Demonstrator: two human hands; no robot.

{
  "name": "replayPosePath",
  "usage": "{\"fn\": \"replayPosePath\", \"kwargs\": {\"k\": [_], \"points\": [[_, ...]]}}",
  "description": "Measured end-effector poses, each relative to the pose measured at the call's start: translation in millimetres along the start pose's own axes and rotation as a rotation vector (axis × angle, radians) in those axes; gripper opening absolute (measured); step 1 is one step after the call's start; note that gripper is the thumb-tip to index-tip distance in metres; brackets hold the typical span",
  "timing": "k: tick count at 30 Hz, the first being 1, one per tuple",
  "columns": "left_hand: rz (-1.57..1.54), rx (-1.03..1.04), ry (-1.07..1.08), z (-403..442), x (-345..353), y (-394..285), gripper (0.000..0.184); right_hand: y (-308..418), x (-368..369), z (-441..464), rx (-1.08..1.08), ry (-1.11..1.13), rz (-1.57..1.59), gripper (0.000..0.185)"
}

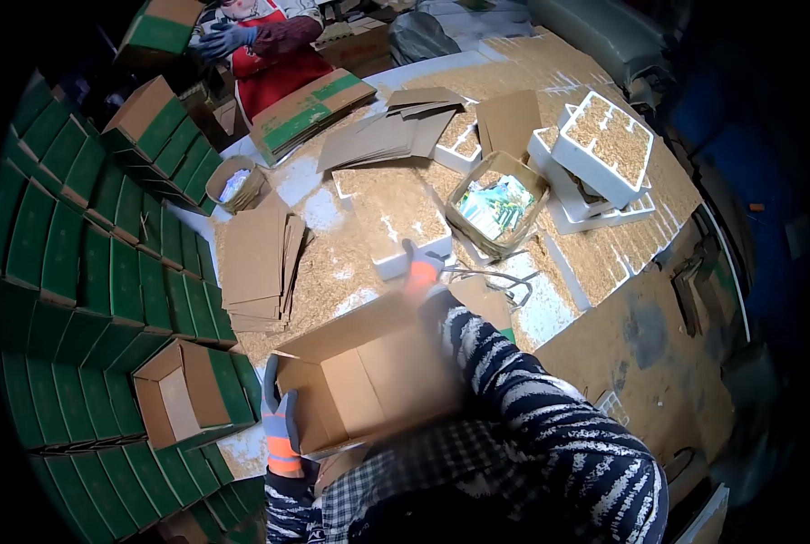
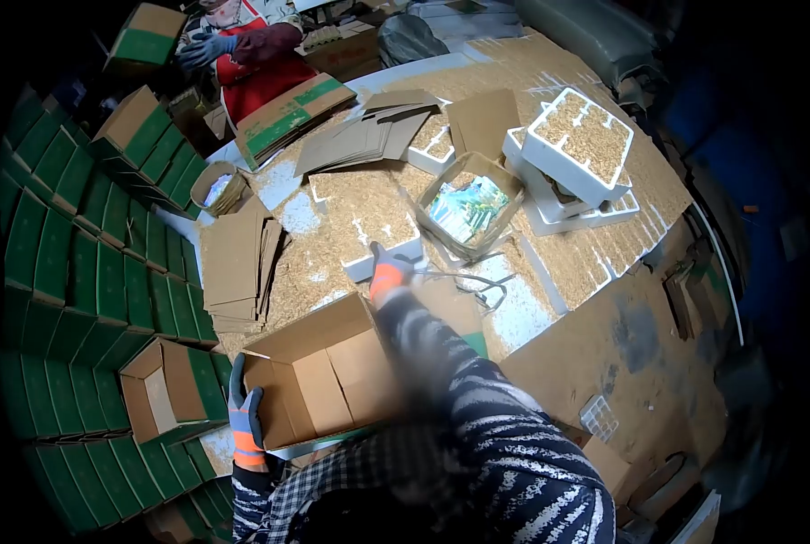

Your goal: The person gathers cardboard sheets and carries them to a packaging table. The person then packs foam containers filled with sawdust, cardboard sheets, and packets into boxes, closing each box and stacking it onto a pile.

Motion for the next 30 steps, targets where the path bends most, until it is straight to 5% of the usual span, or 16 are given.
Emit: {"fn": "replayPosePath", "kwargs": {"k": [4,12,15,17,19,20,22,25,27,29,30], "points": [[0.057,0.025,0.007,1,-11,14,0.07,29,-8,-28,0.176,-0.249,0.228,0.05],[0.014,0.057,0.04,-1,-14,33,0.068,70,-75,-21,0.085,0.465,0.862,0.02],[-0.073,0.085,-0.012,0,2,23,0.07,172,-149,-57,-0.153,0.725,0.772,0.022],[-0.138,0.054,-0.048,5,20,7,0.073,242,-197,-92,-0.129,0.756,0.694,0.023],[-0.276,-0.051,-0.081,14,43,-1,0.076,279,-230,-80,-0.443,0.82,0.541,0.018],[-0.302,0.071,-0.115,30,55,20,0.073,297,-249,-80,-1.0,0.826,0.157,0.016],[-0.399,0.129,-0.13,38,83,-2,0.066,326,-270,-110,-1.209,0.829,-0.237,0.016],[-0.67,0.075,-0.012,38,111,-24,0.057,327,-264,-130,-0.91,0.938,-0.24,0.024],[-0.789,-0.15,0.118,37,122,-21,0.057,311,-248,-134,-0.663,0.992,-0.277,0.034],[-0.522,-0.063,0.033,39,127,-6,0.06,278,-226,-136,-0.544,1.039,-0.316,0.044],[-0.452,-0.031,-0.001,44,126,2,0.062,254,-217,-139,-0.408,1.066,-0.319,0.063]]}}
Point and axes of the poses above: each hand's wrist, its own z-axis towards the middle knuckle, its own x-axis out of the palm, y = z × x, the point moved 5 cm from there along z, towards the middle knuckle, and after that the axes turned 8 degrees about z, right-handed, at the moved point
